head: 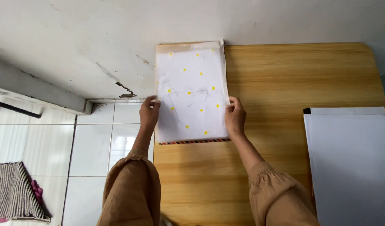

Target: Organizing various office supplies and documents on a table then cleaning the surface with spray and a cloth.

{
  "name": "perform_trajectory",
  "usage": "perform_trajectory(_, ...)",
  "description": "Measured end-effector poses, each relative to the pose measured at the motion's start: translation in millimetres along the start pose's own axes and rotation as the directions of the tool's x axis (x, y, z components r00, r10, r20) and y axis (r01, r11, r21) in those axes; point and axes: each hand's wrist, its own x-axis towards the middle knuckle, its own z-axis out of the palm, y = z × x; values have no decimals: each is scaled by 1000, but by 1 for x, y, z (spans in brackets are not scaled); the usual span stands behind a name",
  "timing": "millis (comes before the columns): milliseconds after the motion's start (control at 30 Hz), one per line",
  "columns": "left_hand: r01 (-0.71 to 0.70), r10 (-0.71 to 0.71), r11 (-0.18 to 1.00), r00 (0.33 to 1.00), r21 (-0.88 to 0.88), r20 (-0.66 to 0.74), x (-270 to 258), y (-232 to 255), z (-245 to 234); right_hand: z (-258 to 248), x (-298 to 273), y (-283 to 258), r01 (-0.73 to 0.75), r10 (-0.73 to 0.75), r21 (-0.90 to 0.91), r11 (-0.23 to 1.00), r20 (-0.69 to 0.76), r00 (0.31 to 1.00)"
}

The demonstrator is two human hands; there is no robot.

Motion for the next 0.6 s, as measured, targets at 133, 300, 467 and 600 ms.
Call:
perform_trajectory(133,-110,133,973,986,202,-104,14,-53,15,23,3,27,41,-41,-101,994,3,999)
perform_trajectory(300,-25,32,994,997,107,-66,4,-30,11,11,-2,0,-120,131,-103,987,105,986)
perform_trajectory(467,-179,230,928,965,328,-125,-17,0,7,9,0,17,84,-69,-209,974,75,995)
perform_trajectory(600,-385,460,772,888,506,-26,-34,5,23,-27,-17,-14,323,-299,-416,850,124,946)
